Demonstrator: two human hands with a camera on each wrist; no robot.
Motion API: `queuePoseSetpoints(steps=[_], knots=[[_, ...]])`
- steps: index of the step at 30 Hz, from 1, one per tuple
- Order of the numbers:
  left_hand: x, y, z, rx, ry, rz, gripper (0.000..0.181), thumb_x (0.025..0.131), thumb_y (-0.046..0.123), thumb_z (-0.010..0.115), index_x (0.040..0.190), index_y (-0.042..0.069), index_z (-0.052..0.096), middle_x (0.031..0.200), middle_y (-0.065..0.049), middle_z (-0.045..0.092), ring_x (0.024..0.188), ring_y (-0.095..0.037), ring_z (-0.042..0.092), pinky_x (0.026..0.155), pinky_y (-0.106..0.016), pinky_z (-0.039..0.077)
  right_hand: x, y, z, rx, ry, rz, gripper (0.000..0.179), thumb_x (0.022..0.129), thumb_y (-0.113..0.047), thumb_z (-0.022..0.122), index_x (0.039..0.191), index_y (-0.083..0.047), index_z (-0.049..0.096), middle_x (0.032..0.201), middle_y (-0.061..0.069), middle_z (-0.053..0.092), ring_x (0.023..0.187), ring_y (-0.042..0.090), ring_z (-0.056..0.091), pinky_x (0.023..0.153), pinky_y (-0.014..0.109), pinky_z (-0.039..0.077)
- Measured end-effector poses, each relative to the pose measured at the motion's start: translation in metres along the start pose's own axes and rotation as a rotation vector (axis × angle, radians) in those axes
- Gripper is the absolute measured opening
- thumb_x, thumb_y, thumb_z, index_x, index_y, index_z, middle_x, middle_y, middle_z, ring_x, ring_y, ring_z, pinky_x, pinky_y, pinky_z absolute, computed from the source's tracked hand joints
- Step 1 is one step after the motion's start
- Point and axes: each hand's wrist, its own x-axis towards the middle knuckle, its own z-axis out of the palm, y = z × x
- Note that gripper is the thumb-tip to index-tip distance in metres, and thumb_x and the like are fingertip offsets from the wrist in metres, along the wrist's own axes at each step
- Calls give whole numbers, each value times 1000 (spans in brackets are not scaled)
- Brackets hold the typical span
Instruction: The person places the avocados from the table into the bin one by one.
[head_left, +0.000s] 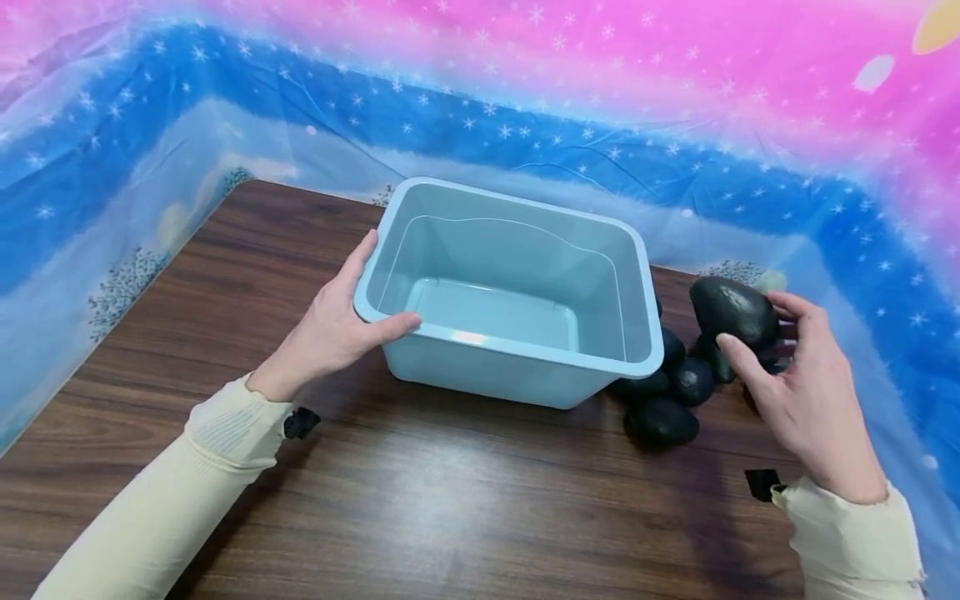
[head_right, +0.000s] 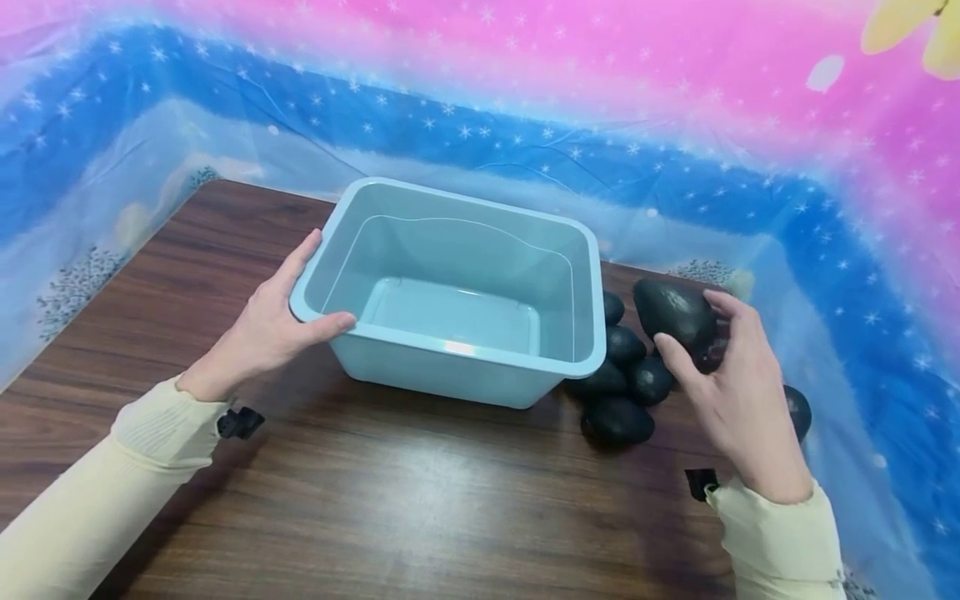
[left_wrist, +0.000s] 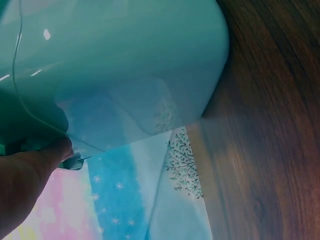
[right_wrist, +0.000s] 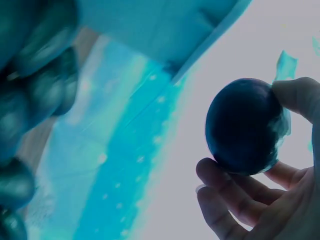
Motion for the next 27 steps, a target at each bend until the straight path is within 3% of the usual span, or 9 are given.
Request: queuePoseSetpoints(steps=[4, 8, 17, 24, 27], knots=[[1, 0, 0, -5, 1, 8, 98, 81, 32, 74, 153, 21, 7, 147, -10, 31, 119, -25, 45, 92, -47, 41, 13, -21, 4, 71, 43, -91, 68, 85, -24, 71, 143, -29, 34, 121, 12, 52, 99, 24, 50, 76, 13, 34], [1, -3, 0, -11, 3, 10, 99, 81, 31, 74, 153, 21, 7, 147, -10, 31, 119, -25, 45, 92, -46, 41, 22, -37, 10, 105, 6, -153, 67, 84, -24, 72, 142, -26, 38, 122, 9, 51, 99, 24, 51, 78, 12, 34], [11, -29, 1, -3, 18, 20, 99, 78, 40, 76, 149, 41, 7, 146, 0, 33, 118, -21, 47, 91, -44, 42, 32, -54, 24, 97, -76, -281, 67, 84, -26, 73, 140, -15, 40, 117, 5, 54, 94, 17, 54, 74, 13, 38], [12, -35, 1, -7, 24, 36, 97, 78, 40, 75, 148, 42, 7, 144, -1, 34, 119, -25, 46, 90, -45, 42, 34, -63, 32, 79, -186, -270, 68, 85, -36, 69, 142, -17, 37, 116, 5, 52, 95, 18, 54, 78, 39, 44], [12, -34, 1, -8, 21, 37, 97, 79, 40, 75, 148, 41, 8, 144, -1, 34, 119, -25, 46, 90, -45, 42, 35, -64, 37, 73, -207, -275, 68, 86, -38, 68, 142, -16, 38, 118, 5, 51, 95, 19, 54, 78, 42, 44]])
